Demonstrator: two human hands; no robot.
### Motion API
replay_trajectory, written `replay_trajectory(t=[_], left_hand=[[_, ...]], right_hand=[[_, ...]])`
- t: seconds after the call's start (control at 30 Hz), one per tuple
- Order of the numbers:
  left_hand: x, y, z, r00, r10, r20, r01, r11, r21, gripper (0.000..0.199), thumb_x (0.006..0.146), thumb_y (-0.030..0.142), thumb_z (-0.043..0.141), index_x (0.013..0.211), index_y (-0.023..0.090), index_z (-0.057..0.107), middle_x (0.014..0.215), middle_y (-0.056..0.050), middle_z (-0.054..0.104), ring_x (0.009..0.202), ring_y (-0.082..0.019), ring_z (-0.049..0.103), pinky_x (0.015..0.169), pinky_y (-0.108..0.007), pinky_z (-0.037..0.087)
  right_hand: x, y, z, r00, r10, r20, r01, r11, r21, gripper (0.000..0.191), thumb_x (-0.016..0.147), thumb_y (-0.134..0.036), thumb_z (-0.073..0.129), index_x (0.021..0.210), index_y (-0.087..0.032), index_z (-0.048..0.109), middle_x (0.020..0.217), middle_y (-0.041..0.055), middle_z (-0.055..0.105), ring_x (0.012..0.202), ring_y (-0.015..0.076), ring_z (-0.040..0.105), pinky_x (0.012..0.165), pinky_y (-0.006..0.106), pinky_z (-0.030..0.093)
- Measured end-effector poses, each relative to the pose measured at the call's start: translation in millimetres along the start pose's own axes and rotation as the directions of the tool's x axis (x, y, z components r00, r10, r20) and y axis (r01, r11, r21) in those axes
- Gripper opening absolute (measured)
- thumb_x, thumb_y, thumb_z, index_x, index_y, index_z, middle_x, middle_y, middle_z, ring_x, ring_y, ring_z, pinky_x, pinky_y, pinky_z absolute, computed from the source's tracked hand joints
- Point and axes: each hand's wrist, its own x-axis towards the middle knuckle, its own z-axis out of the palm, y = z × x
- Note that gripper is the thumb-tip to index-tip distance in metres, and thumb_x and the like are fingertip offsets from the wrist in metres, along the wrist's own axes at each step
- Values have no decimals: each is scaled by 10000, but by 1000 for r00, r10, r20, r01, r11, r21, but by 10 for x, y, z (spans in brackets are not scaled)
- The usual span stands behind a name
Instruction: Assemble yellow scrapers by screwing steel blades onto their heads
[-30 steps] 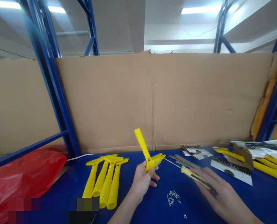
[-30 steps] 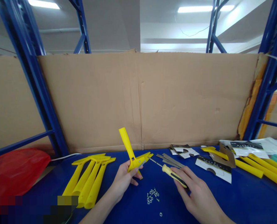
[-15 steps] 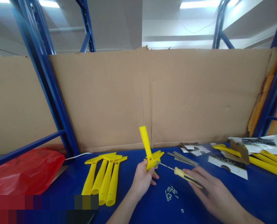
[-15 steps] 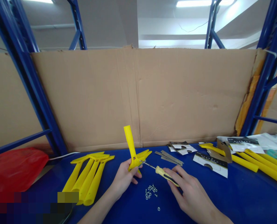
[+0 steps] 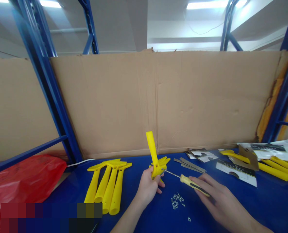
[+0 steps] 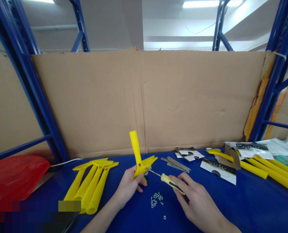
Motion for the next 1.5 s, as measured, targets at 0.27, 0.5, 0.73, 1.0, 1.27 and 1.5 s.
replay_trajectory(t=[0.27, 0.5, 0.73, 1.0, 1.27, 1.5], left_hand=[[-19, 24, 28, 999, -1, -36, 2, 999, 50, 230, 806, 52, 446, 1001, 86, 563, 974, -94, 612, 546, -73, 610, 375, -147, 459], [-30, 21, 46, 998, 8, -68, -4, 998, 67, 259, 791, 46, 448, 1013, 85, 576, 961, -97, 620, 552, -87, 616, 385, -166, 461], [-28, 3, 63, 995, 24, -99, -15, 996, 91, 219, 787, 61, 462, 973, 89, 575, 934, -92, 622, 547, -94, 609, 372, -165, 460], [-38, -24, 77, 992, 42, -116, -26, 990, 141, 207, 807, 66, 446, 963, 116, 573, 915, -72, 633, 566, -88, 610, 373, -132, 461], [-44, -4, 73, 989, 29, -145, -11, 992, 123, 212, 815, 61, 440, 947, 143, 583, 836, -43, 646, 532, -84, 592, 375, -135, 462], [-40, -32, 58, 989, 67, -135, -41, 982, 184, 216, 813, 61, 433, 946, 132, 588, 768, -45, 627, 582, -125, 620, 385, -172, 484]], right_hand=[[-19, 19, 72, 969, 100, -225, -82, 993, 89, 276, 889, -320, 503, 1156, -266, 547, 1003, 73, 590, 846, 181, 670, 684, 231, 567], [-52, -35, 95, 959, 270, -85, -249, 947, 202, 330, 863, -276, 498, 1186, -248, 436, 1052, 81, 547, 686, 147, 619, 627, 257, 561], [-16, -60, 107, 922, 387, 35, -359, 814, 456, 145, 881, -372, 470, 914, -252, 544, 845, 26, 595, 641, 158, 633, 461, 228, 539], [39, -100, 145, 721, 650, 239, -593, 401, 698, 268, 725, -416, 616, 905, -243, 518, 676, -62, 519, 368, 72, 494, 368, 229, 474], [20, -53, 222, 728, 637, 252, -580, 377, 722, 361, 697, -491, 618, 921, -236, 494, 834, -6, 550, 546, 122, 574, 397, 238, 481], [37, -65, 161, 700, 633, 330, -666, 411, 623, 426, 787, -546, 489, 1072, -230, 475, 621, -57, 510, 415, 101, 467, 348, 214, 400]])
